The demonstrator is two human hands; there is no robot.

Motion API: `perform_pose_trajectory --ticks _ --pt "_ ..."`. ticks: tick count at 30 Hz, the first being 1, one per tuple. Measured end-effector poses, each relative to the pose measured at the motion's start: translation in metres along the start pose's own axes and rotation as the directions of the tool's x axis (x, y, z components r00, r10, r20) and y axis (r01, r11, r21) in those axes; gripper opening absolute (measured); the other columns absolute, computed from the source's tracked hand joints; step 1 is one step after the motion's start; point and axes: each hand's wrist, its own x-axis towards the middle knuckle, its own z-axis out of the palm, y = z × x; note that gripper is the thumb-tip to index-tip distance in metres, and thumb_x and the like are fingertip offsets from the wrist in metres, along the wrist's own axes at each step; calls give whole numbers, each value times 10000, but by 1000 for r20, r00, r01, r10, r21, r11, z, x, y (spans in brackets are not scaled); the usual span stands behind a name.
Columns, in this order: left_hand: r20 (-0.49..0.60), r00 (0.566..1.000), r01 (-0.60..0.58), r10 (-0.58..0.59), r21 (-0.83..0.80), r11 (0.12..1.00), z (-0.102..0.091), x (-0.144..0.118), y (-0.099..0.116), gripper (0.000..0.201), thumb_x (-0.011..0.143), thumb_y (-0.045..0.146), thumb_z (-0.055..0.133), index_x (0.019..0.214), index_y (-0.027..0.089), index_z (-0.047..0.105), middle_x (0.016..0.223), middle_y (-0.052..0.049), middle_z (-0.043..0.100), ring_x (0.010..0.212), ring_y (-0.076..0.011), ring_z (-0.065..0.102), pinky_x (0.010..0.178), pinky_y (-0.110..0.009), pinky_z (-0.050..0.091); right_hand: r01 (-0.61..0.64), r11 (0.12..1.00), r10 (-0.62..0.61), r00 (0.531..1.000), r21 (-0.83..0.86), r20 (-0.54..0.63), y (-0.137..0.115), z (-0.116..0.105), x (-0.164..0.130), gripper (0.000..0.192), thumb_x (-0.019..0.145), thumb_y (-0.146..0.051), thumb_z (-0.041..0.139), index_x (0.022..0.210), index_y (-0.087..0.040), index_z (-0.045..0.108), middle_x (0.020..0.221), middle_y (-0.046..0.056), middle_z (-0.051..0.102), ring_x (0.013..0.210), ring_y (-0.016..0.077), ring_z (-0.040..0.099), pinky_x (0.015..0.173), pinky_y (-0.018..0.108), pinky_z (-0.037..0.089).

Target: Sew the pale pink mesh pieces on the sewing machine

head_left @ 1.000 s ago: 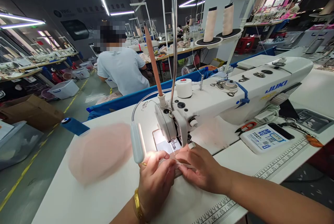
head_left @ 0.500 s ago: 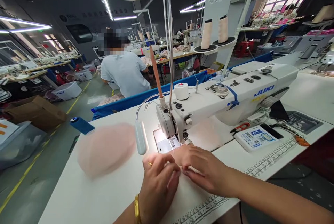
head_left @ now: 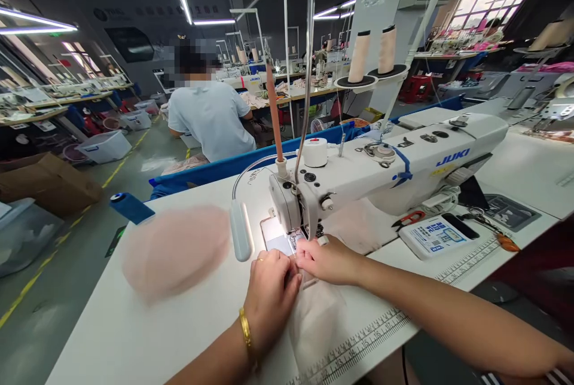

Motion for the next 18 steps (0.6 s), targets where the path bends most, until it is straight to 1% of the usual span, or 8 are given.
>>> perform_pose_trajectory --ticks 2,6,9,10,12,15,16,18 --pt "-46 997 -59 61 46 997 -1 0 0 64 859 154 629 825 207 617 855 -24 656 786 -210 572 693 -338 460 -14 1000 14 1000 -27 -21 -1 3 3 202 842 -80 616 702 -207 544 649 -42 550 605 131 472 566 254 273" --pt "-61 954 -287 294 108 952 -4 -3 1 229 966 90 526 828 217 657 876 -17 697 785 -191 576 756 -355 458 -21 999 20 999 -44 -25 1 3 3 173 855 -122 645 754 -216 541 671 -48 584 613 136 513 557 242 308" --pt "-50 947 -314 318 84 946 -3 -5 0 235 990 94 533 868 226 685 848 -3 720 778 -192 586 766 -373 452 13 996 -15 999 -85 -32 3 -3 -7 117 907 -176 647 826 -223 578 707 -34 626 657 161 562 582 253 348" --pt "-53 952 -298 302 73 952 -2 -5 0 222 989 99 545 891 230 694 865 -2 729 785 -194 591 774 -379 453 49 988 -58 997 -145 -57 3 -5 -12 88 919 -183 646 855 -220 598 734 -16 643 686 180 577 604 268 365" --pt "-66 956 -282 286 63 957 -2 -5 -1 212 989 108 555 911 238 704 890 -3 740 797 -199 600 787 -387 456 186 935 -223 970 -301 -95 2 -8 -24 47 950 -181 620 914 -208 630 839 35 683 749 211 596 675 313 399" --pt "-86 953 -285 291 76 955 -3 -5 -1 216 993 125 553 872 230 697 908 -14 742 808 -211 604 769 -382 461 417 813 -478 877 -405 -57 3 -4 -35 126 1013 -165 525 989 -195 645 1008 73 708 845 217 609 767 356 417" --pt "-89 952 -284 291 84 955 -3 -5 -1 220 993 130 551 856 226 693 909 -19 741 805 -214 602 761 -381 463 459 796 -515 856 -394 -44 5 -1 -36 152 1023 -154 502 993 -196 645 1015 68 709 854 209 607 777 355 418" --pt "-87 955 -275 284 100 956 -3 -5 -1 215 993 137 547 879 227 705 920 -29 738 799 -218 596 758 -386 467 473 796 -530 846 -379 -56 12 7 -33 176 1018 -128 489 984 -199 646 992 58 709 837 196 595 778 348 418"
